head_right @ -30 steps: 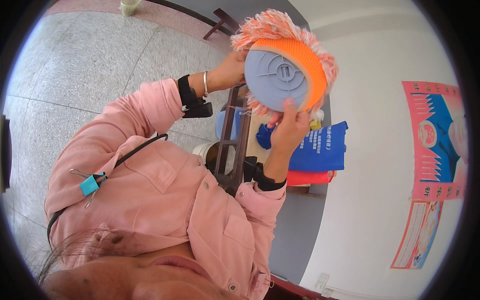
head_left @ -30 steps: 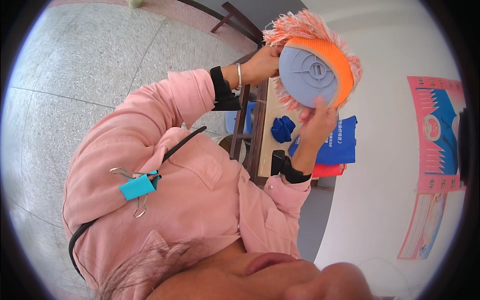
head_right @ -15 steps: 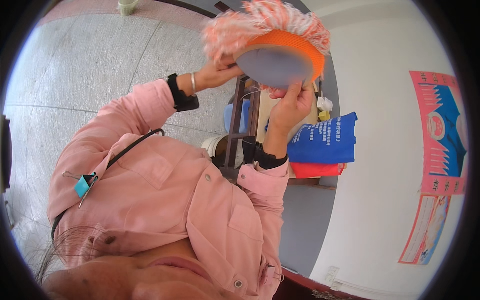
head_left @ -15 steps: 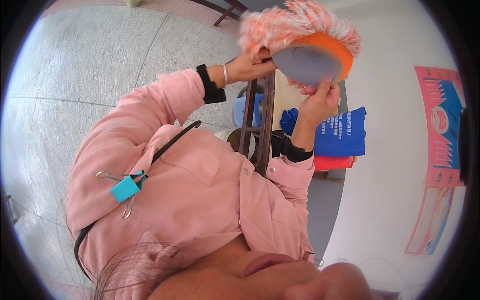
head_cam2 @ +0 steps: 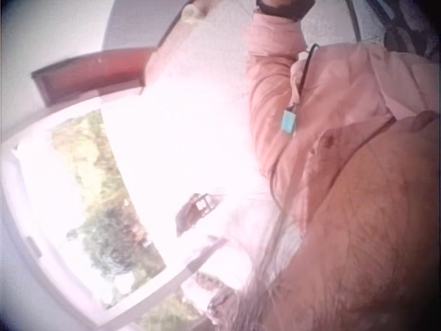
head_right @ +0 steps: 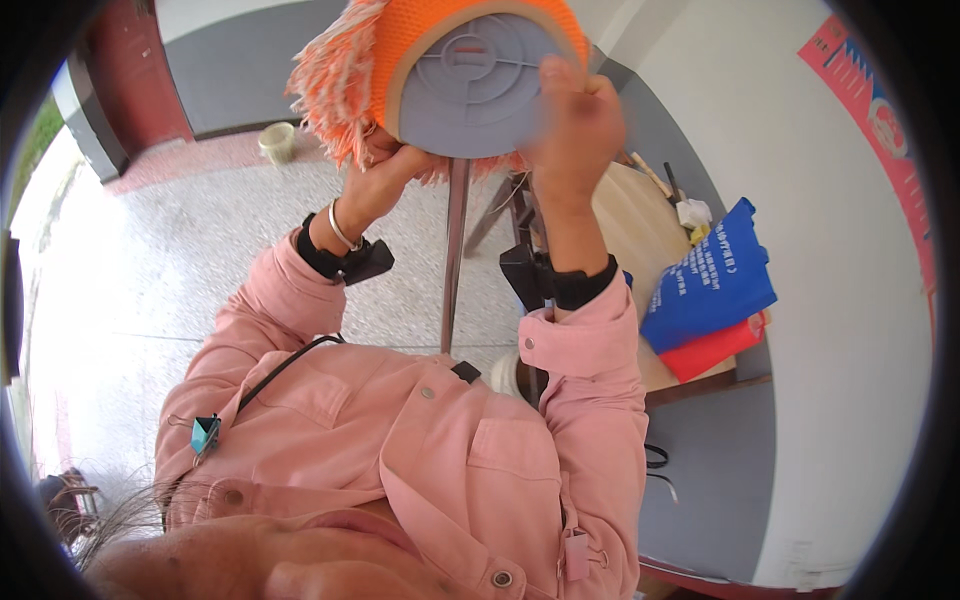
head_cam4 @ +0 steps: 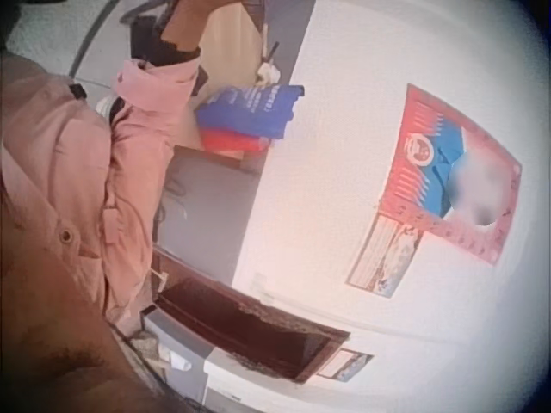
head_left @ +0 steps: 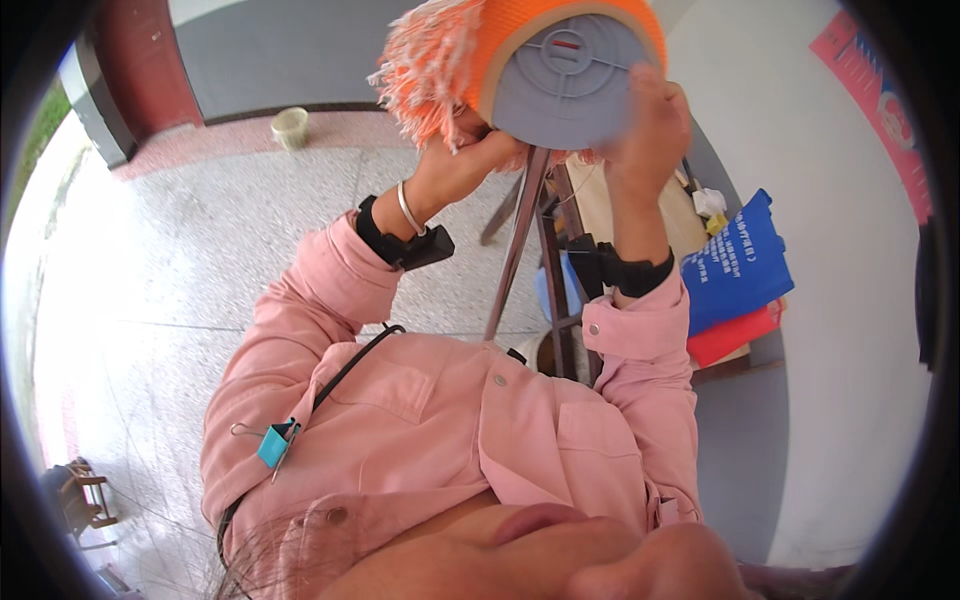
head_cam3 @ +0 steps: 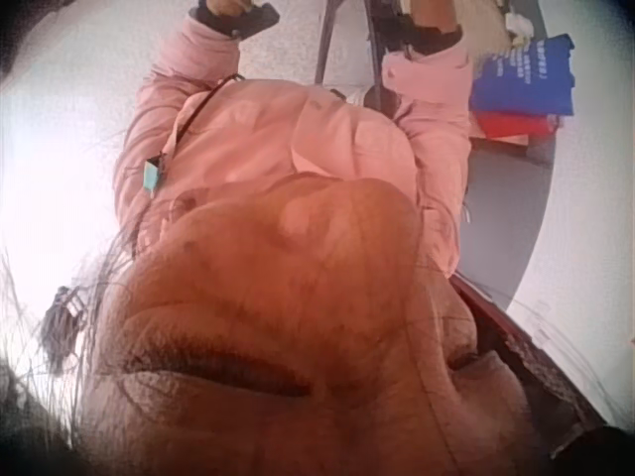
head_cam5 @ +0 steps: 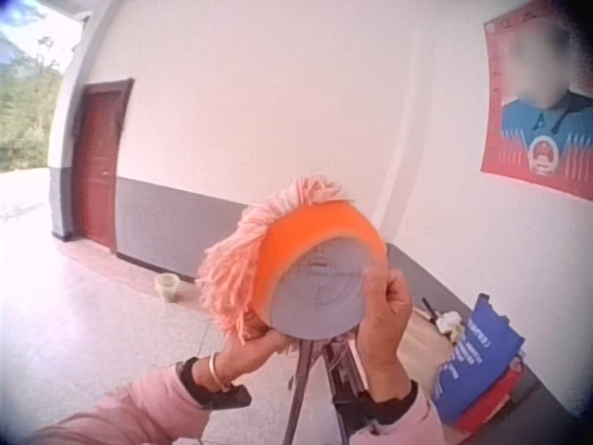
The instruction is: The person rinses an orange mop head under running water, then attaches it to a mop base and handle. They then place the assembled mop head into a plastic bag and put the bag into a red tote bag.
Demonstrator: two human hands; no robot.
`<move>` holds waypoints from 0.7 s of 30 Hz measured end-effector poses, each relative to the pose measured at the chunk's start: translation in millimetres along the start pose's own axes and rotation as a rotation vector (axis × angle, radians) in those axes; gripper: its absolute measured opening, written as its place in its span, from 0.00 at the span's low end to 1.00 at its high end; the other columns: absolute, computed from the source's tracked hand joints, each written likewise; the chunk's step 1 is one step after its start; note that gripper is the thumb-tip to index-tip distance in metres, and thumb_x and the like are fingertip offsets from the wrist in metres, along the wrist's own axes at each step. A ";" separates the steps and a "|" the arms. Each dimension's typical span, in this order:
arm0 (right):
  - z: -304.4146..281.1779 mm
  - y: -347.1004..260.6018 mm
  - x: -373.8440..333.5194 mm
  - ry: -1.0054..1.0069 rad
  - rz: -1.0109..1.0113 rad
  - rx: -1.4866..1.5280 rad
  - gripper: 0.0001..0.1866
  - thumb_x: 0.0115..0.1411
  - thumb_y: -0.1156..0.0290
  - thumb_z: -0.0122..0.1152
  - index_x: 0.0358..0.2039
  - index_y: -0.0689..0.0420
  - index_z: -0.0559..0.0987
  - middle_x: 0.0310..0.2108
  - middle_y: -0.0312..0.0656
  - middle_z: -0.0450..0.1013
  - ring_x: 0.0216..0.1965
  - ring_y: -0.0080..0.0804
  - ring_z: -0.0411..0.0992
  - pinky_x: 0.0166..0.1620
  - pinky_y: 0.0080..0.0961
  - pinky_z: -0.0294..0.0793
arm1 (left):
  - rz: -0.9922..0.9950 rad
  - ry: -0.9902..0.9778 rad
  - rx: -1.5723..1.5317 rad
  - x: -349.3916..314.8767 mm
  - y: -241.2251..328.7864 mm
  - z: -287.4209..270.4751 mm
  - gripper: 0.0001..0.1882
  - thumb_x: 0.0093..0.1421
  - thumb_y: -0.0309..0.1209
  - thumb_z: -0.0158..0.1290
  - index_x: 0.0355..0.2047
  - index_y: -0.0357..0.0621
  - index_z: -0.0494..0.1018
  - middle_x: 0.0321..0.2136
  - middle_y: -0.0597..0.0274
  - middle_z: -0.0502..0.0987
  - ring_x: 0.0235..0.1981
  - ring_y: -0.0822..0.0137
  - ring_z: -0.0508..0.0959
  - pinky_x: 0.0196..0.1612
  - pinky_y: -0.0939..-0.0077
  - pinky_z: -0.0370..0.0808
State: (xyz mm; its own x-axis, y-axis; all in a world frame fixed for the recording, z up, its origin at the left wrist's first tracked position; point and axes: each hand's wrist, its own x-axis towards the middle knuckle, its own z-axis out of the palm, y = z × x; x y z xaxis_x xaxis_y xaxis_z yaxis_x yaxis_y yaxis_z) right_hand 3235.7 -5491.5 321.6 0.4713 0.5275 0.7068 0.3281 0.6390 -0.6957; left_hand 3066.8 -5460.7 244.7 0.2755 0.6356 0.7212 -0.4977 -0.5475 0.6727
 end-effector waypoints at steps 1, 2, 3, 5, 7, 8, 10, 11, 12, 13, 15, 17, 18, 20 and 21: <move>3.5 4.3 0.7 0.012 -0.036 -0.060 0.16 0.55 0.63 0.64 0.19 0.57 0.71 0.17 0.30 0.64 0.20 0.15 0.60 0.21 0.15 0.61 | -0.016 -0.017 0.034 0.6 1.0 -0.7 0.05 0.56 0.20 0.48 0.31 0.37 0.75 0.21 0.68 0.74 0.23 0.79 0.69 0.26 0.82 0.67; 6.4 9.6 0.5 0.023 -0.068 -0.121 0.15 0.57 0.65 0.63 0.18 0.55 0.70 0.17 0.29 0.63 0.18 0.15 0.59 0.20 0.14 0.60 | -0.020 -0.017 0.067 1.3 1.0 -3.0 0.05 0.56 0.20 0.48 0.30 0.37 0.75 0.21 0.68 0.73 0.23 0.79 0.69 0.26 0.82 0.67; 6.2 14.4 0.3 0.005 -0.122 -0.217 0.18 0.57 0.64 0.63 0.16 0.55 0.69 0.16 0.29 0.63 0.19 0.17 0.59 0.22 0.17 0.62 | -0.054 0.024 0.157 -1.7 0.4 -3.8 0.05 0.56 0.20 0.48 0.30 0.37 0.74 0.21 0.68 0.73 0.23 0.79 0.69 0.25 0.82 0.66; 13.2 28.0 -5.4 0.025 -0.311 -0.117 0.19 0.57 0.62 0.64 0.16 0.56 0.67 0.16 0.29 0.62 0.19 0.17 0.58 0.23 0.19 0.62 | -0.063 -0.019 0.203 -6.9 -1.5 -9.4 0.04 0.57 0.24 0.51 0.32 0.38 0.74 0.22 0.70 0.73 0.23 0.81 0.68 0.25 0.83 0.66; 16.8 39.6 -11.4 0.053 -0.417 -0.061 0.20 0.56 0.61 0.65 0.17 0.57 0.67 0.15 0.30 0.62 0.19 0.19 0.58 0.23 0.21 0.63 | -0.136 -0.007 0.267 -13.4 -5.3 -12.5 0.04 0.58 0.25 0.53 0.33 0.39 0.75 0.22 0.71 0.73 0.23 0.82 0.69 0.24 0.84 0.66; 18.3 44.0 -14.5 0.063 -0.423 -0.054 0.19 0.55 0.61 0.66 0.18 0.58 0.69 0.14 0.30 0.62 0.18 0.20 0.59 0.22 0.21 0.63 | -0.067 0.004 0.269 -16.8 -7.3 -13.4 0.03 0.57 0.23 0.52 0.31 0.38 0.74 0.21 0.70 0.73 0.22 0.81 0.68 0.24 0.83 0.65; 18.4 50.1 -18.8 0.057 -0.345 -0.074 0.19 0.54 0.60 0.66 0.19 0.58 0.69 0.13 0.32 0.63 0.17 0.22 0.60 0.22 0.23 0.63 | -0.036 0.030 0.320 -23.9 -12.2 -10.3 0.03 0.57 0.21 0.50 0.27 0.37 0.72 0.20 0.69 0.72 0.22 0.80 0.68 0.24 0.82 0.65; 18.1 52.5 -20.2 0.037 -0.262 -0.101 0.20 0.54 0.59 0.66 0.18 0.58 0.68 0.13 0.32 0.64 0.17 0.22 0.61 0.22 0.23 0.64 | 0.018 0.072 0.347 -26.0 -15.3 -7.6 0.03 0.57 0.21 0.50 0.27 0.37 0.72 0.20 0.69 0.71 0.22 0.80 0.67 0.24 0.82 0.65; 17.1 55.0 -21.6 0.035 -0.179 -0.124 0.21 0.54 0.59 0.66 0.18 0.59 0.68 0.14 0.33 0.64 0.17 0.23 0.62 0.22 0.24 0.64 | 0.068 0.115 0.370 -27.4 -18.6 -4.1 0.03 0.57 0.21 0.50 0.26 0.38 0.71 0.19 0.70 0.70 0.22 0.80 0.67 0.24 0.82 0.64; 18.3 57.2 -21.7 0.024 -0.191 -0.127 0.21 0.54 0.58 0.66 0.18 0.59 0.67 0.13 0.33 0.64 0.16 0.24 0.62 0.22 0.24 0.64 | 0.116 0.152 0.395 -28.4 -20.6 -2.0 0.04 0.57 0.21 0.50 0.25 0.38 0.70 0.18 0.71 0.70 0.22 0.81 0.67 0.23 0.82 0.64; 20.6 63.4 -19.4 0.037 -0.237 -0.115 0.23 0.55 0.58 0.65 0.17 0.59 0.66 0.13 0.34 0.65 0.16 0.25 0.63 0.21 0.25 0.64 | 0.213 0.172 0.661 -26.5 -23.1 -0.3 0.05 0.56 0.21 0.51 0.24 0.39 0.70 0.17 0.72 0.68 0.21 0.81 0.66 0.23 0.82 0.63; 23.5 71.5 -18.5 0.072 -0.266 -0.139 0.22 0.55 0.58 0.65 0.19 0.61 0.68 0.14 0.36 0.66 0.17 0.25 0.64 0.22 0.25 0.64 | 0.158 0.204 0.677 -23.8 -23.6 -2.5 0.06 0.56 0.21 0.52 0.22 0.39 0.70 0.16 0.73 0.67 0.19 0.82 0.65 0.21 0.83 0.60; 24.9 75.9 -18.4 0.088 -0.344 -0.136 0.21 0.55 0.58 0.64 0.20 0.62 0.69 0.15 0.37 0.67 0.17 0.25 0.64 0.22 0.25 0.64 | 0.096 0.244 0.640 -22.9 -23.5 -4.3 0.07 0.55 0.22 0.53 0.21 0.38 0.69 0.16 0.72 0.68 0.19 0.81 0.65 0.21 0.82 0.61; 35.9 81.6 -19.9 0.053 -0.043 -0.237 0.16 0.55 0.59 0.62 0.31 0.61 0.77 0.24 0.52 0.75 0.25 0.40 0.74 0.29 0.32 0.71 | -0.044 0.316 0.582 -23.4 -22.1 -8.7 0.09 0.53 0.24 0.54 0.18 0.37 0.68 0.15 0.71 0.69 0.19 0.80 0.65 0.21 0.80 0.61; 42.8 82.7 -22.4 0.065 -0.020 -0.213 0.15 0.55 0.61 0.61 0.28 0.63 0.76 0.22 0.52 0.74 0.24 0.39 0.74 0.29 0.33 0.71 | 0.003 0.300 0.505 -26.2 -22.4 -8.2 0.09 0.54 0.24 0.54 0.18 0.38 0.68 0.14 0.72 0.67 0.20 0.81 0.65 0.21 0.80 0.61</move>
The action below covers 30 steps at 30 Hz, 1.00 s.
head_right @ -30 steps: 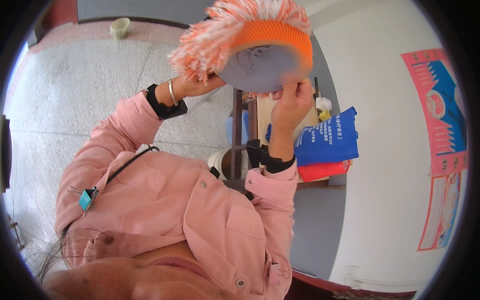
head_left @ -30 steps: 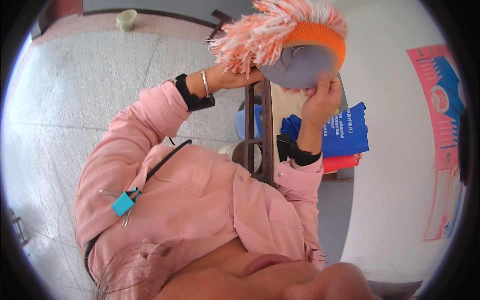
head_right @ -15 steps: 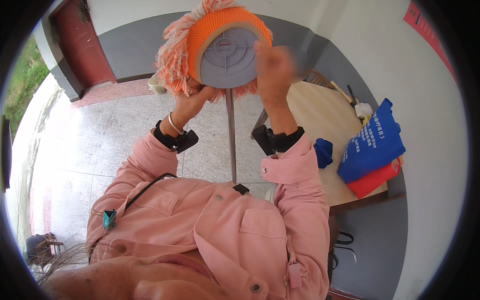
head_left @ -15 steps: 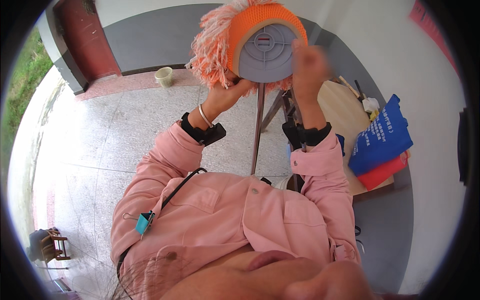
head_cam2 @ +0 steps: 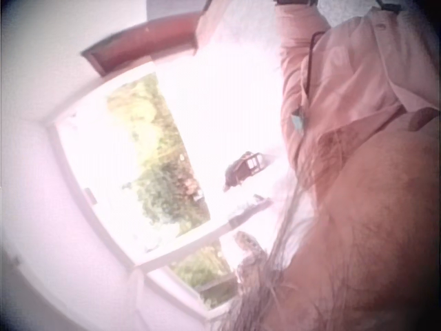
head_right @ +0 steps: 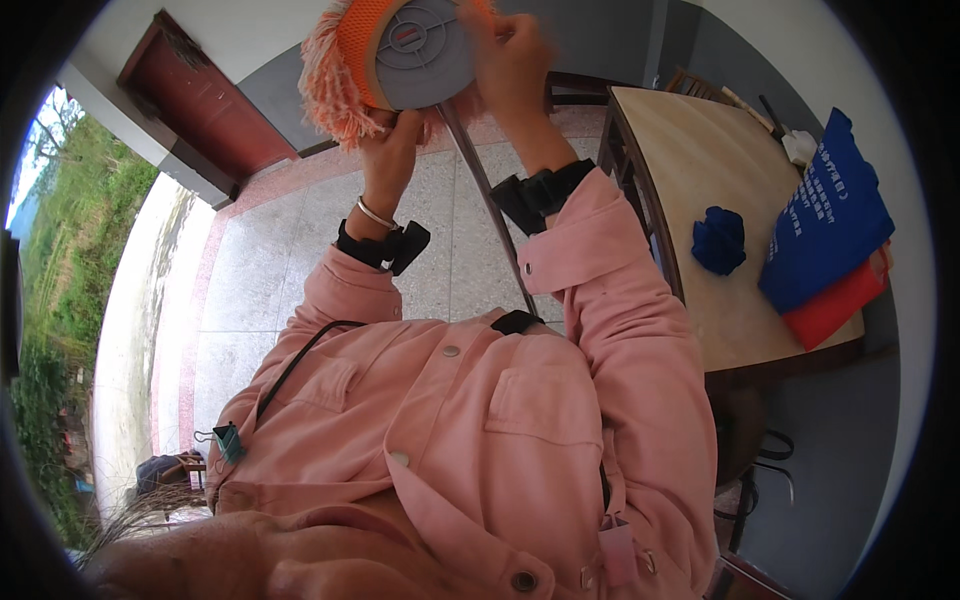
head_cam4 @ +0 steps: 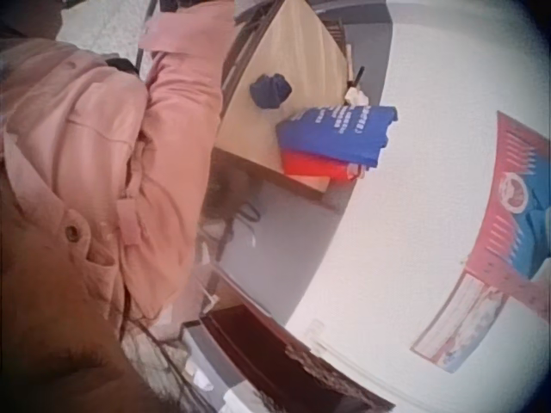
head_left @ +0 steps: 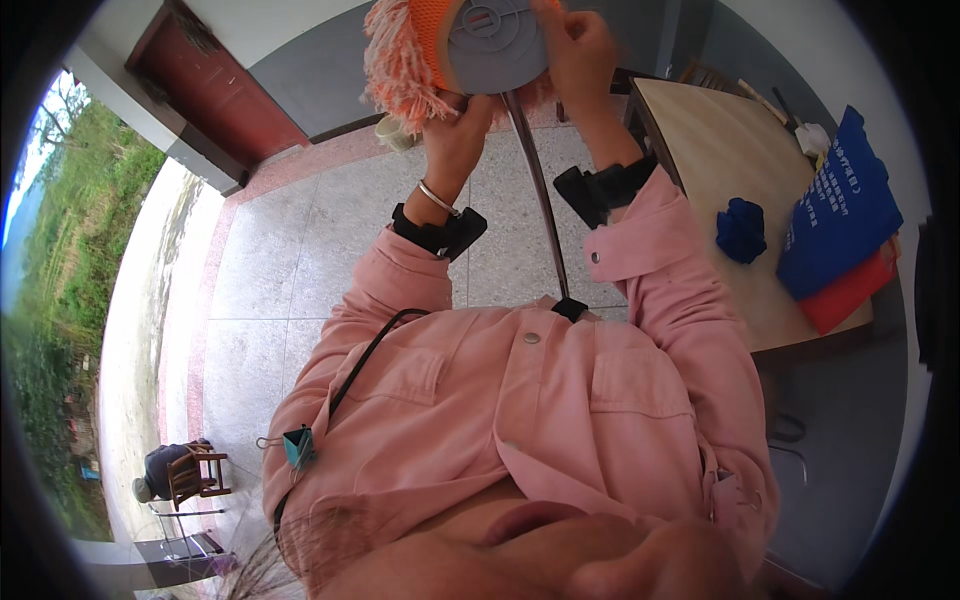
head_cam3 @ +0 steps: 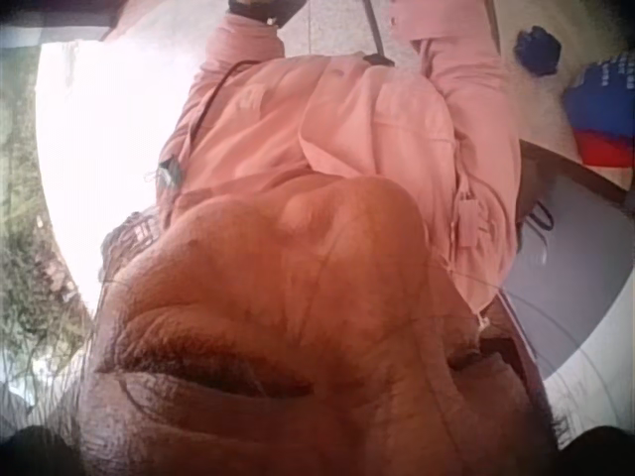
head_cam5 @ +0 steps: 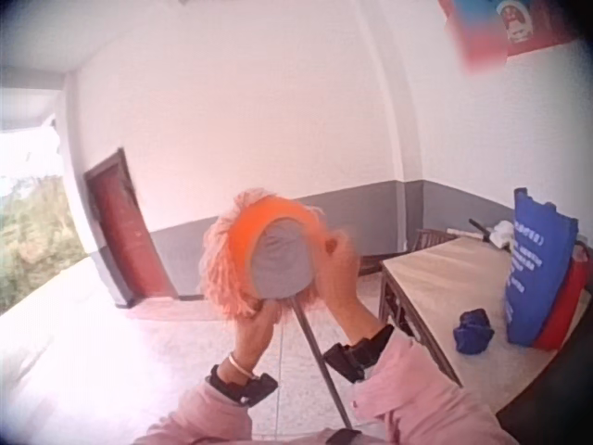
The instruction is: The person rinses an orange mop head under running water, then attaches it to a mop base and handle. They then place the assembled mop head into a plastic bag and put the bag into a red tote bag.
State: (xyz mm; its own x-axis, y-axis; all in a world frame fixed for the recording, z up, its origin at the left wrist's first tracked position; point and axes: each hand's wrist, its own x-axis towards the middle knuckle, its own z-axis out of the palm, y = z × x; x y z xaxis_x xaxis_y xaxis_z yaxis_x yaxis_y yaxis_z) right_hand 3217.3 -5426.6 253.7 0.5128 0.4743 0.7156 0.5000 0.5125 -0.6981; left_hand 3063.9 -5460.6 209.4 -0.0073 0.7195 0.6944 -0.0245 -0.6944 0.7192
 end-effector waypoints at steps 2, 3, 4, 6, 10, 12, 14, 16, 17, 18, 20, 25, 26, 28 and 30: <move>9.0 -3.4 -10.5 0.022 0.040 0.131 0.15 0.55 0.62 0.62 0.25 0.63 0.75 0.19 0.45 0.72 0.22 0.32 0.70 0.28 0.28 0.68 | 0.051 0.043 0.069 -6.1 1.1 0.5 0.10 0.55 0.22 0.51 0.17 0.40 0.67 0.15 0.73 0.67 0.18 0.82 0.64 0.21 0.82 0.60; 11.1 -6.0 -18.2 0.034 0.049 0.238 0.16 0.55 0.61 0.64 0.26 0.62 0.75 0.19 0.39 0.70 0.22 0.25 0.67 0.27 0.23 0.66 | 0.099 0.068 0.108 -9.2 2.2 1.3 0.11 0.56 0.21 0.49 0.16 0.41 0.66 0.15 0.73 0.67 0.18 0.82 0.64 0.20 0.84 0.60; 11.2 -8.5 -25.7 0.035 0.048 0.360 0.16 0.55 0.60 0.65 0.26 0.61 0.75 0.18 0.33 0.68 0.22 0.18 0.64 0.26 0.18 0.64 | 0.120 0.102 0.097 -11.2 3.4 2.0 0.11 0.56 0.21 0.48 0.16 0.41 0.66 0.15 0.73 0.66 0.17 0.82 0.63 0.20 0.83 0.59; 4.5 -11.8 -40.0 -0.088 0.166 0.642 0.15 0.56 0.62 0.64 0.31 0.62 0.75 0.22 0.36 0.71 0.22 0.21 0.67 0.26 0.20 0.67 | 0.182 0.158 0.095 -13.8 5.9 1.0 0.11 0.56 0.21 0.47 0.17 0.42 0.65 0.14 0.74 0.64 0.16 0.83 0.61 0.19 0.83 0.58; -20.4 -11.0 -50.9 -0.477 0.271 0.918 0.12 0.56 0.67 0.63 0.35 0.62 0.76 0.24 0.36 0.73 0.23 0.18 0.69 0.26 0.16 0.68 | -0.051 0.158 -0.162 -12.8 9.7 -10.1 0.11 0.56 0.22 0.47 0.17 0.43 0.65 0.14 0.74 0.62 0.15 0.82 0.59 0.18 0.84 0.55; -29.2 -9.7 -45.7 -0.568 0.240 0.835 0.11 0.57 0.67 0.62 0.35 0.61 0.76 0.22 0.34 0.72 0.21 0.16 0.67 0.24 0.14 0.65 | -0.120 0.117 -0.275 -12.9 10.9 -15.0 0.11 0.56 0.23 0.46 0.16 0.43 0.64 0.14 0.74 0.62 0.14 0.82 0.58 0.17 0.85 0.53; -34.8 -9.2 -41.4 -0.624 0.207 0.733 0.10 0.58 0.67 0.62 0.35 0.61 0.76 0.21 0.33 0.71 0.20 0.15 0.66 0.23 0.13 0.64 | -0.177 0.097 -0.219 -14.3 11.7 -18.2 0.10 0.55 0.23 0.46 0.17 0.43 0.66 0.13 0.74 0.62 0.14 0.82 0.57 0.17 0.85 0.52; -35.4 -10.1 -41.3 -0.614 0.216 0.576 0.11 0.57 0.67 0.63 0.36 0.60 0.76 0.22 0.33 0.72 0.20 0.15 0.67 0.23 0.14 0.65 | -0.203 0.081 -0.171 -16.6 11.1 -19.8 0.09 0.55 0.24 0.46 0.18 0.42 0.67 0.12 0.73 0.61 0.13 0.82 0.57 0.16 0.85 0.51; -35.1 -10.3 -41.6 -0.585 0.104 0.572 0.11 0.57 0.66 0.63 0.36 0.60 0.77 0.22 0.33 0.73 0.21 0.15 0.68 0.24 0.14 0.66 | -0.205 0.090 -0.156 -16.3 9.4 -19.6 0.09 0.56 0.24 0.45 0.18 0.41 0.68 0.11 0.73 0.61 0.12 0.81 0.56 0.16 0.85 0.51; -32.9 -11.8 -44.9 -0.531 0.027 0.530 0.11 0.57 0.66 0.63 0.36 0.59 0.77 0.23 0.33 0.73 0.22 0.16 0.69 0.25 0.14 0.67 | -0.191 0.087 -0.142 -19.0 7.7 -21.0 0.09 0.56 0.25 0.45 0.19 0.41 0.69 0.10 0.72 0.60 0.11 0.81 0.56 0.15 0.84 0.50; -30.3 -13.6 -48.5 -0.489 -0.078 0.440 0.13 0.56 0.64 0.64 0.36 0.59 0.77 0.24 0.35 0.75 0.25 0.19 0.72 0.29 0.16 0.71 | -0.273 0.075 -0.169 -20.2 2.8 -25.2 0.10 0.56 0.26 0.44 0.19 0.40 0.70 0.09 0.71 0.60 0.09 0.80 0.55 0.14 0.84 0.50; -31.4 -9.7 -38.8 -0.710 -0.190 0.284 0.20 0.53 0.57 0.66 0.38 0.61 0.77 0.33 0.42 0.77 0.33 0.27 0.76 0.38 0.23 0.75 | -0.379 -0.059 -0.095 -19.4 -13.6 -41.8 0.13 0.57 0.29 0.43 0.19 0.38 0.70 0.08 0.68 0.59 0.07 0.78 0.53 0.12 0.82 0.49; -33.2 -7.6 -36.1 -0.714 -0.119 0.290 0.17 0.52 0.60 0.64 0.33 0.62 0.77 0.28 0.46 0.76 0.30 0.32 0.76 0.35 0.27 0.74 | -0.374 -0.114 -0.046 -19.7 -16.3 -45.4 0.13 0.57 0.29 0.43 0.19 0.38 0.70 0.08 0.68 0.59 0.07 0.78 0.53 0.12 0.82 0.49; -35.8 -2.5 -33.7 -0.722 0.023 0.297 0.13 0.51 0.65 0.62 0.24 0.65 0.75 0.20 0.53 0.73 0.23 0.41 0.74 0.28 0.35 0.71 | -0.358 -0.224 0.099 -23.0 -21.6 -50.5 0.13 0.58 0.30 0.42 0.20 0.37 0.70 0.07 0.69 0.58 0.07 0.77 0.53 0.12 0.82 0.49; -33.9 1.5 -37.1 -0.664 -0.115 0.225 0.13 0.50 0.66 0.62 0.24 0.64 0.76 0.21 0.54 0.73 0.24 0.43 0.75 0.28 0.35 0.71 | -0.320 -0.339 0.318 -27.2 -26.4 -54.3 0.13 0.58 0.30 0.42 0.22 0.37 0.70 0.07 0.70 0.57 0.07 0.77 0.53 0.12 0.82 0.49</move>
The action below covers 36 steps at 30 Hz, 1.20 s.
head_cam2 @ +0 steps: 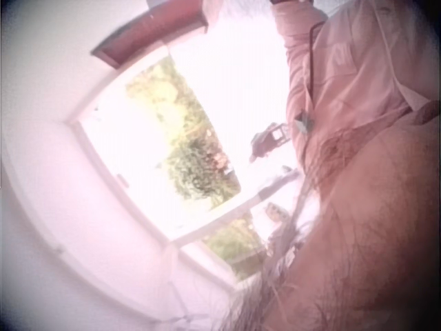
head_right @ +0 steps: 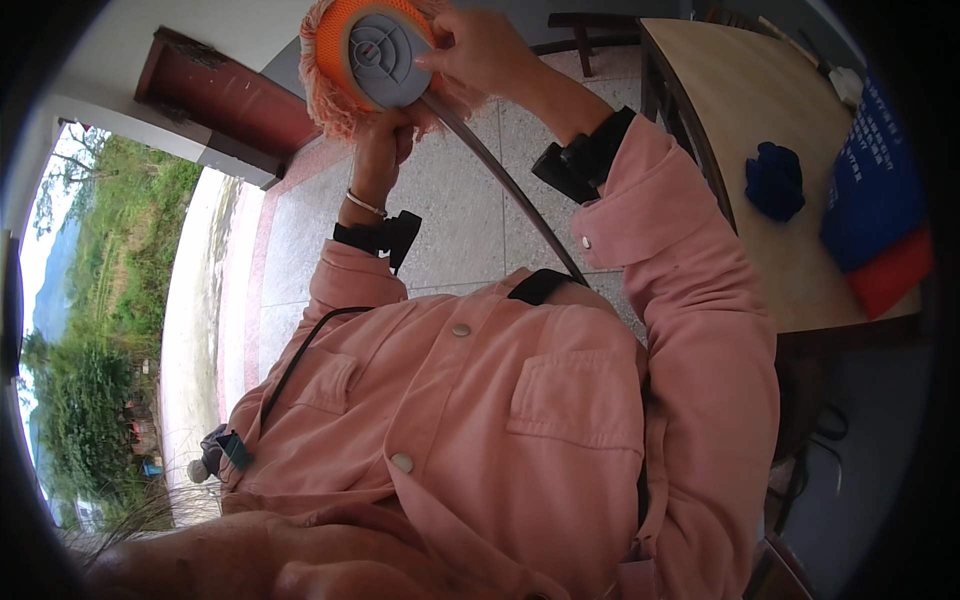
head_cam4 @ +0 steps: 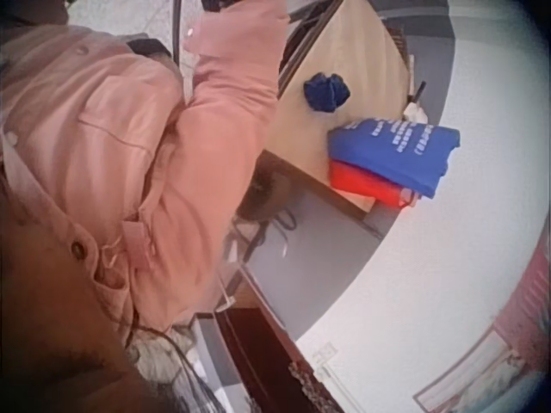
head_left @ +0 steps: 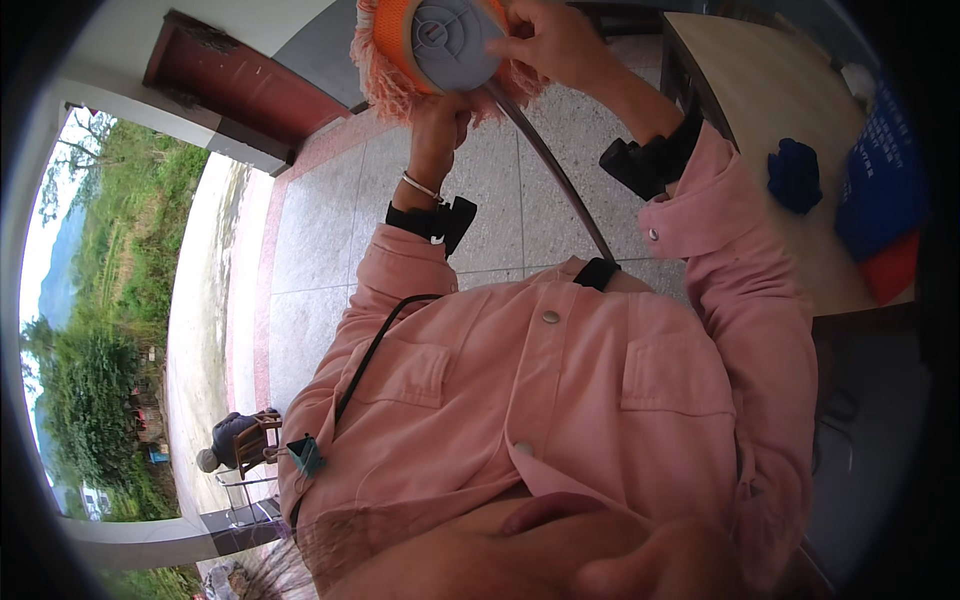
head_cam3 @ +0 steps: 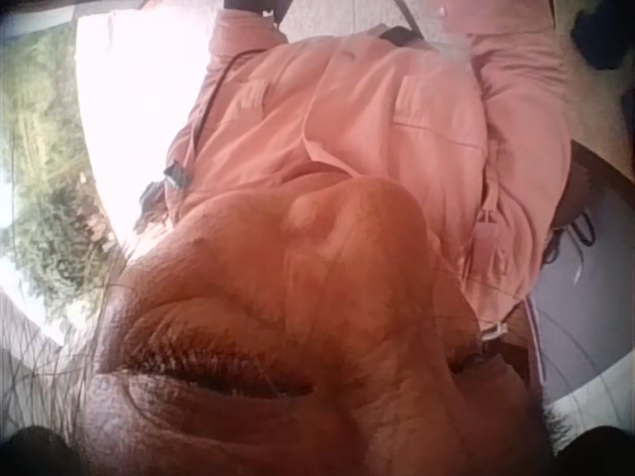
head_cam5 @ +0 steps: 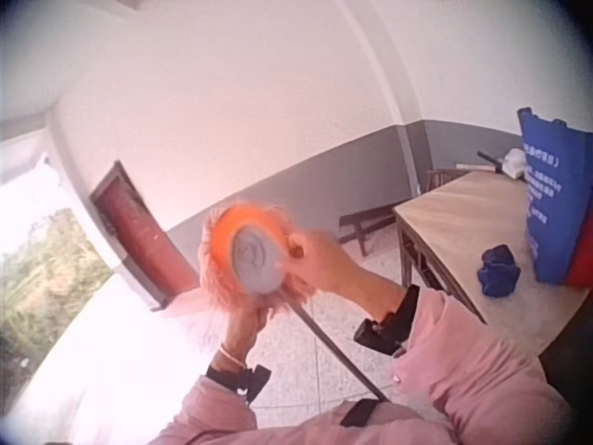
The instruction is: The person rinses an orange mop head under running water, then attaches it to a mop base and handle. They then place the assembled mop head into a plastic bag and put the bag into a red tote bag.
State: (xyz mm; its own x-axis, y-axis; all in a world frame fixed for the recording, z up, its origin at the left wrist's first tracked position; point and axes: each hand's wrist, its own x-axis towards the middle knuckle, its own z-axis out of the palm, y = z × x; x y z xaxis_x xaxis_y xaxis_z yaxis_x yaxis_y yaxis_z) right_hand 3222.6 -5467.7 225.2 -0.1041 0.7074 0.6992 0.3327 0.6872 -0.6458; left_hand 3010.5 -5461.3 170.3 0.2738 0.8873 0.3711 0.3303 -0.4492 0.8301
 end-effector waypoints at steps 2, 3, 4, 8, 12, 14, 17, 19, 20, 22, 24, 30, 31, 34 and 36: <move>6.3 5.2 -0.4 0.028 -0.046 -0.041 0.12 0.48 0.66 0.63 0.24 0.64 0.76 0.22 0.54 0.73 0.24 0.45 0.75 0.28 0.35 0.71 | -0.184 -0.051 -0.254 -1.8 -5.7 -2.4 0.12 0.59 0.31 0.41 0.23 0.38 0.70 0.08 0.70 0.57 0.08 0.76 0.54 0.13 0.82 0.49; 9.2 7.9 1.1 0.035 -0.040 -0.023 0.12 0.47 0.65 0.63 0.24 0.63 0.76 0.22 0.54 0.74 0.25 0.46 0.75 0.28 0.35 0.71 | -0.235 -0.105 -0.395 -0.9 -8.0 -3.8 0.12 0.59 0.32 0.41 0.24 0.38 0.70 0.08 0.70 0.57 0.08 0.76 0.54 0.13 0.82 0.50; 11.8 10.4 3.2 0.036 -0.035 -0.001 0.13 0.47 0.65 0.63 0.24 0.63 0.76 0.23 0.54 0.74 0.25 0.47 0.75 0.28 0.36 0.72 | -0.221 -0.118 -0.386 1.2 -9.1 -5.8 0.11 0.59 0.30 0.41 0.25 0.37 0.70 0.09 0.69 0.60 0.09 0.76 0.58 0.14 0.81 0.53; 6.8 18.1 31.7 0.020 0.042 -0.100 0.11 0.48 0.67 0.62 0.25 0.63 0.77 0.21 0.52 0.74 0.23 0.43 0.75 0.27 0.35 0.72 | 0.063 -0.168 -0.184 19.9 -1.7 -13.0 0.09 0.59 0.25 0.42 0.29 0.35 0.72 0.17 0.64 0.69 0.18 0.72 0.71 0.20 0.81 0.66; -6.2 19.6 53.1 -0.073 0.187 0.056 0.10 0.53 0.66 0.61 0.27 0.61 0.77 0.19 0.44 0.74 0.20 0.32 0.74 0.25 0.30 0.71 | 0.057 -0.056 -0.312 27.1 16.5 -12.0 0.11 0.61 0.30 0.43 0.32 0.33 0.71 0.28 0.60 0.73 0.38 0.68 0.74 0.42 0.75 0.75; -14.7 20.3 55.8 -0.100 0.232 0.222 0.10 0.56 0.66 0.58 0.29 0.60 0.77 0.20 0.40 0.74 0.19 0.28 0.73 0.24 0.26 0.71 | 0.053 -0.011 -0.291 34.1 23.5 -13.9 0.11 0.60 0.28 0.44 0.35 0.31 0.72 0.31 0.58 0.75 0.40 0.66 0.75 0.46 0.72 0.75; -17.3 22.2 42.1 -0.029 0.217 0.490 0.14 0.57 0.61 0.59 0.35 0.60 0.76 0.26 0.39 0.74 0.24 0.27 0.73 0.30 0.24 0.73 | 0.279 0.046 -0.015 51.8 24.0 -18.9 0.08 0.57 0.27 0.48 0.35 0.37 0.74 0.29 0.57 0.76 0.35 0.63 0.78 0.40 0.70 0.76; -0.7 22.2 25.1 0.139 0.153 0.616 0.26 0.53 0.53 0.66 0.42 0.63 0.74 0.36 0.43 0.75 0.33 0.30 0.76 0.39 0.25 0.75 | 0.420 0.087 0.157 63.2 20.1 -22.2 0.07 0.56 0.26 0.50 0.34 0.41 0.74 0.28 0.57 0.76 0.31 0.61 0.78 0.35 0.69 0.76; 7.9 22.7 6.0 0.184 0.198 0.569 0.26 0.55 0.50 0.62 0.42 0.61 0.74 0.34 0.40 0.74 0.36 0.26 0.74 0.40 0.24 0.74 | 0.451 0.111 0.193 67.5 18.8 -23.1 0.06 0.56 0.26 0.50 0.33 0.41 0.74 0.27 0.56 0.75 0.30 0.59 0.77 0.34 0.68 0.75; 30.2 22.5 -29.1 0.085 0.338 0.430 0.26 0.58 0.46 0.58 0.40 0.59 0.72 0.29 0.36 0.72 0.34 0.22 0.72 0.38 0.22 0.73 | 0.506 0.130 0.234 69.6 18.2 -21.4 0.05 0.56 0.26 0.50 0.31 0.41 0.74 0.26 0.54 0.75 0.29 0.57 0.77 0.32 0.67 0.74; 44.6 24.1 -48.5 -0.120 0.493 0.490 0.25 0.59 0.46 0.55 0.38 0.58 0.71 0.24 0.35 0.69 0.25 0.20 0.68 0.29 0.19 0.71 | 0.518 0.111 0.292 65.3 24.0 -18.6 0.05 0.56 0.27 0.49 0.30 0.40 0.73 0.26 0.53 0.75 0.29 0.55 0.76 0.31 0.66 0.73; 38.8 18.3 -43.2 -0.097 0.429 0.604 0.17 0.63 0.52 0.52 0.33 0.55 0.69 0.17 0.29 0.62 0.13 0.14 0.58 0.16 0.14 0.58 | 0.681 0.204 0.644 65.9 72.1 -29.5 0.09 0.56 0.31 0.49 0.29 0.38 0.73 0.23 0.52 0.74 0.28 0.54 0.76 0.31 0.63 0.72; 34.0 14.0 -40.3 -0.059 0.404 0.613 0.16 0.63 0.54 0.53 0.31 0.54 0.68 0.16 0.29 0.61 0.14 0.13 0.57 0.16 0.14 0.57 | 0.670 0.235 0.684 70.5 78.4 -32.7 0.09 0.56 0.32 0.50 0.30 0.39 0.74 0.23 0.52 0.74 0.27 0.53 0.76 0.31 0.63 0.72; 15.8 -1.8 -30.7 -0.082 0.404 0.636 0.14 0.63 0.56 0.53 0.30 0.53 0.68 0.15 0.28 0.59 0.13 0.12 0.56 0.15 0.14 0.55 | 0.682 0.302 0.797 83.2 89.9 -41.5 0.10 0.55 0.35 0.51 0.31 0.41 0.75 0.22 0.52 0.74 0.26 0.52 0.76 0.31 0.63 0.72; 4.8 -11.7 -22.0 -0.104 0.412 0.605 0.15 0.64 0.54 0.51 0.34 0.54 0.70 0.14 0.28 0.58 0.11 0.13 0.53 0.14 0.15 0.53 | 0.758 0.294 0.862 90.4 94.9 -45.2 0.10 0.54 0.36 0.52 0.31 0.43 0.76 0.22 0.54 0.75 0.25 0.52 0.77 0.31 0.62 0.72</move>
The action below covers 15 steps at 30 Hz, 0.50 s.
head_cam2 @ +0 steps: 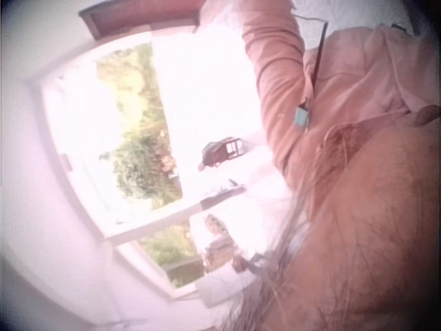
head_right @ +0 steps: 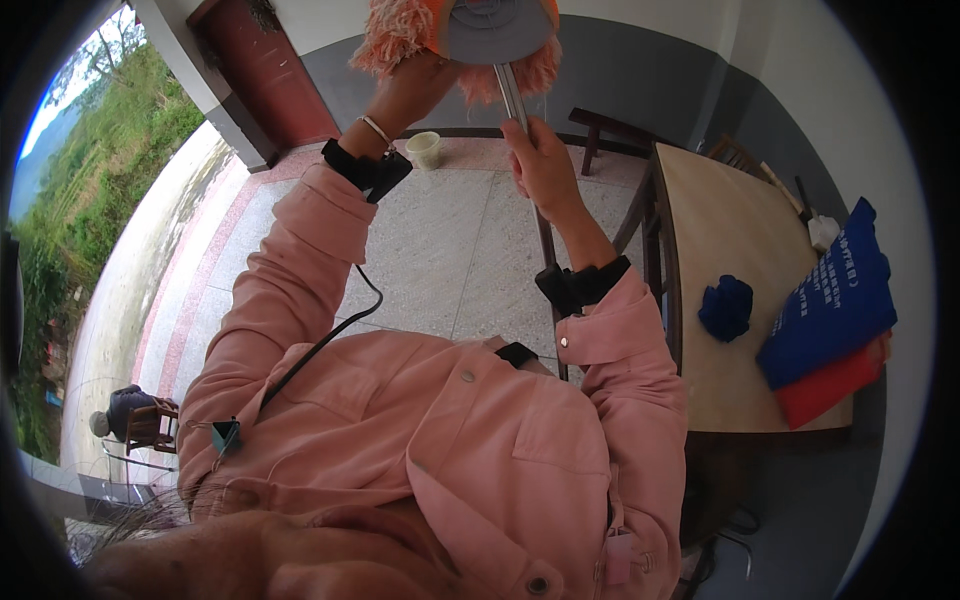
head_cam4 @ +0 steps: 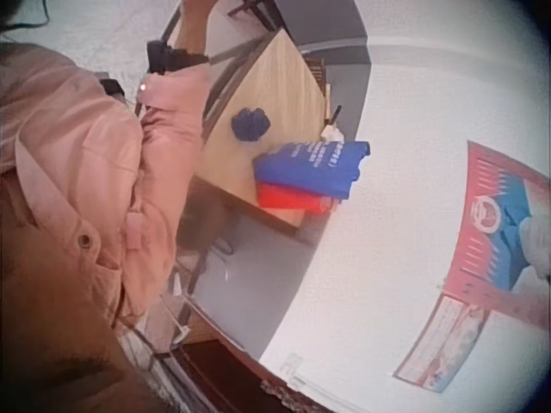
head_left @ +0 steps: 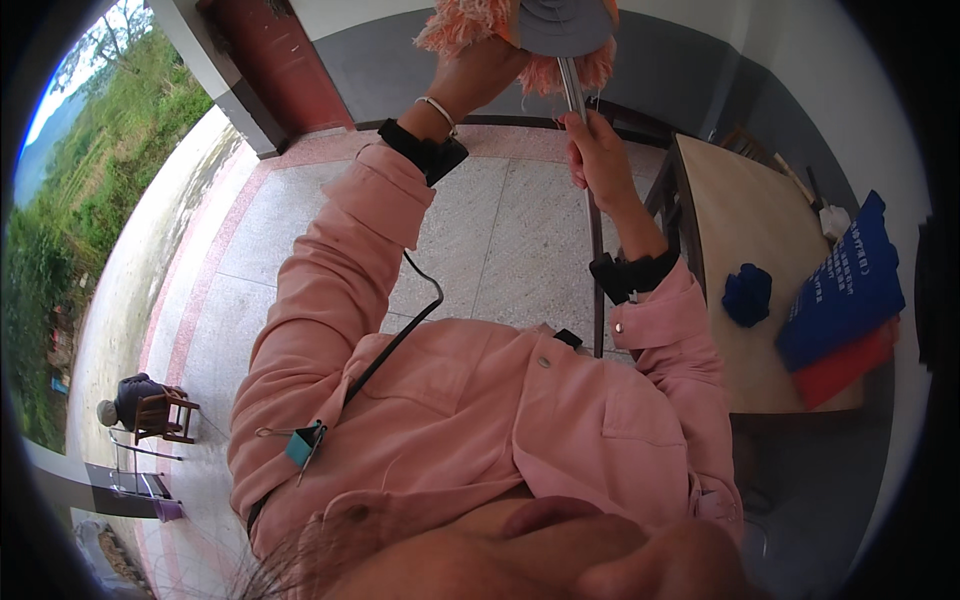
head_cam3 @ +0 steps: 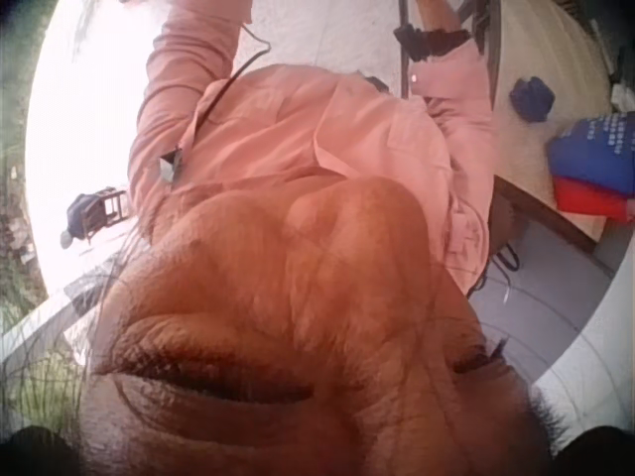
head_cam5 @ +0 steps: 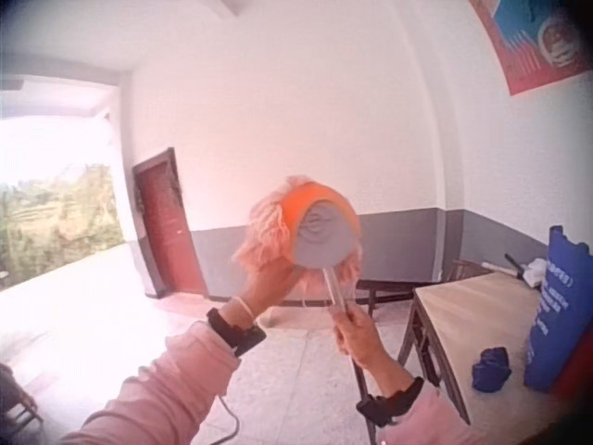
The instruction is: The person rinses an orange mop head under running water, then attaches it to a mop base and handle. They then place the assembled mop head into a plastic bag and put the bag into a red tote bag.
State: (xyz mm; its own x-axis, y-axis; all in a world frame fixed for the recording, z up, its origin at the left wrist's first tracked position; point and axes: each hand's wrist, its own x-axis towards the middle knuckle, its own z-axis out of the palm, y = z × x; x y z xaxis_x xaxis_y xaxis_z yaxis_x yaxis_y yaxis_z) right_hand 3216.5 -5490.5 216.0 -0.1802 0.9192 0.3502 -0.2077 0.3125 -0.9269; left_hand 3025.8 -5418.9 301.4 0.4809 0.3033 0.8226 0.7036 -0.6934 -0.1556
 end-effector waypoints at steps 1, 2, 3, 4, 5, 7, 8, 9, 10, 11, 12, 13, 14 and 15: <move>-1.8 -8.2 3.4 -0.013 0.040 0.022 0.16 0.64 0.54 0.50 0.34 0.55 0.71 0.14 0.28 0.58 0.11 0.14 0.52 0.14 0.15 0.53 | -0.020 -0.029 0.004 5.0 -2.3 -1.2 0.11 0.56 0.36 0.51 0.31 0.42 0.76 0.22 0.53 0.75 0.25 0.53 0.76 0.31 0.64 0.72; -4.8 -16.0 6.5 -0.026 0.083 0.046 0.16 0.64 0.53 0.50 0.35 0.55 0.71 0.14 0.28 0.58 0.11 0.14 0.52 0.14 0.16 0.53 | -0.042 -0.061 0.007 11.5 -5.0 -2.6 0.12 0.58 0.37 0.50 0.31 0.40 0.75 0.23 0.52 0.75 0.26 0.54 0.76 0.31 0.66 0.72; -7.7 -22.6 9.4 -0.033 0.132 0.070 0.17 0.64 0.52 0.49 0.36 0.55 0.71 0.14 0.28 0.58 0.11 0.14 0.52 0.14 0.16 0.53 | -0.017 -0.037 0.005 16.3 -7.1 -3.6 0.13 0.59 0.37 0.50 0.30 0.39 0.75 0.24 0.51 0.75 0.26 0.55 0.76 0.31 0.68 0.71; -10.3 -28.4 12.6 -0.070 0.154 0.093 0.19 0.64 0.51 0.49 0.36 0.55 0.70 0.14 0.28 0.57 0.11 0.15 0.51 0.15 0.17 0.53 | 0.062 -0.061 0.103 23.3 -10.1 -4.1 0.12 0.59 0.36 0.50 0.29 0.39 0.75 0.23 0.52 0.75 0.26 0.56 0.76 0.30 0.68 0.71; -12.2 -32.7 15.8 -0.076 0.189 0.116 0.19 0.64 0.50 0.49 0.36 0.55 0.70 0.14 0.28 0.57 0.11 0.15 0.52 0.15 0.17 0.53 | 0.187 -0.030 0.198 33.4 -15.1 -4.4 0.12 0.59 0.36 0.50 0.29 0.40 0.75 0.22 0.53 0.74 0.25 0.56 0.76 0.30 0.69 0.71; -16.0 -40.4 22.1 -0.095 0.225 0.167 0.19 0.63 0.50 0.50 0.37 0.56 0.69 0.14 0.28 0.57 0.12 0.16 0.52 0.15 0.17 0.53 | 0.168 -0.103 0.151 46.6 -23.9 -2.2 0.12 0.59 0.38 0.49 0.34 0.43 0.74 0.30 0.52 0.73 0.34 0.57 0.73 0.39 0.66 0.67; -17.8 -42.8 23.6 -0.124 0.243 0.185 0.20 0.63 0.50 0.49 0.36 0.56 0.68 0.14 0.29 0.58 0.12 0.16 0.53 0.16 0.18 0.55 | 0.026 -0.205 0.006 52.7 -29.0 0.2 0.15 0.58 0.41 0.49 0.40 0.46 0.74 0.39 0.50 0.73 0.44 0.58 0.70 0.48 0.64 0.64; -18.5 -43.8 24.7 -0.112 0.277 0.208 0.20 0.64 0.50 0.49 0.35 0.56 0.68 0.14 0.29 0.58 0.12 0.17 0.53 0.16 0.18 0.55 | -0.117 -0.306 -0.143 57.6 -33.8 3.3 0.20 0.57 0.44 0.49 0.46 0.49 0.74 0.47 0.49 0.73 0.54 0.59 0.68 0.57 0.61 0.60; -19.7 -44.7 26.3 -0.113 0.296 0.233 0.20 0.64 0.50 0.48 0.34 0.56 0.68 0.14 0.30 0.58 0.12 0.17 0.54 0.16 0.19 0.55 | -0.050 -0.204 -0.055 58.8 -38.0 7.1 0.18 0.58 0.43 0.48 0.43 0.49 0.75 0.45 0.50 0.74 0.52 0.60 0.69 0.55 0.60 0.61; -19.8 -44.2 26.1 -0.105 0.348 0.253 0.19 0.64 0.50 0.48 0.34 0.56 0.68 0.14 0.30 0.58 0.12 0.17 0.54 0.16 0.19 0.56 | 0.015 -0.103 0.034 59.1 -42.4 10.3 0.16 0.58 0.42 0.47 0.41 0.48 0.76 0.44 0.51 0.75 0.50 0.60 0.71 0.54 0.60 0.62; -19.7 -42.2 25.4 -0.122 0.319 0.258 0.19 0.64 0.50 0.48 0.33 0.55 0.67 0.14 0.30 0.58 0.12 0.17 0.54 0.16 0.19 0.56 | 0.080 -0.002 0.125 60.8 -46.4 13.7 0.15 0.58 0.41 0.47 0.39 0.48 0.77 0.42 0.52 0.76 0.48 0.60 0.72 0.53 0.60 0.63; -19.9 -40.1 24.6 -0.130 0.325 0.259 0.19 0.64 0.50 0.48 0.33 0.55 0.67 0.14 0.30 0.58 0.12 0.17 0.54 0.16 0.19 0.56 | 0.095 0.125 0.173 65.3 -51.8 15.8 0.15 0.58 0.39 0.47 0.38 0.47 0.77 0.42 0.52 0.76 0.46 0.60 0.73 0.51 0.60 0.65; -19.5 -36.6 22.2 -0.123 0.299 0.264 0.19 0.64 0.50 0.48 0.33 0.55 0.67 0.14 0.30 0.58 0.12 0.17 0.54 0.16 0.19 0.57 | 0.109 0.249 0.222 71.7 -57.7 16.7 0.14 0.57 0.38 0.46 0.38 0.47 0.77 0.42 0.52 0.76 0.44 0.59 0.74 0.49 0.61 0.67; -19.6 -32.5 19.3 -0.150 0.345 0.264 0.19 0.64 0.50 0.48 0.33 0.55 0.67 0.14 0.30 0.58 0.12 0.17 0.54 0.16 0.19 0.57 | 0.121 0.374 0.272 75.2 -62.7 17.4 0.14 0.57 0.37 0.46 0.38 0.46 0.77 0.42 0.52 0.76 0.42 0.59 0.75 0.47 0.62 0.69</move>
State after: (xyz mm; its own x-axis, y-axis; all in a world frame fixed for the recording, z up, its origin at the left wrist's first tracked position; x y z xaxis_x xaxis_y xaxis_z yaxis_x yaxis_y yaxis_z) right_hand 3238.7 -5478.3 250.2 -0.4147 0.9079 0.0610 -0.3452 -0.0950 -0.9337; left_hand 3026.9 -5341.3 363.5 0.3822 -0.0597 0.9222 0.7894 -0.4977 -0.3594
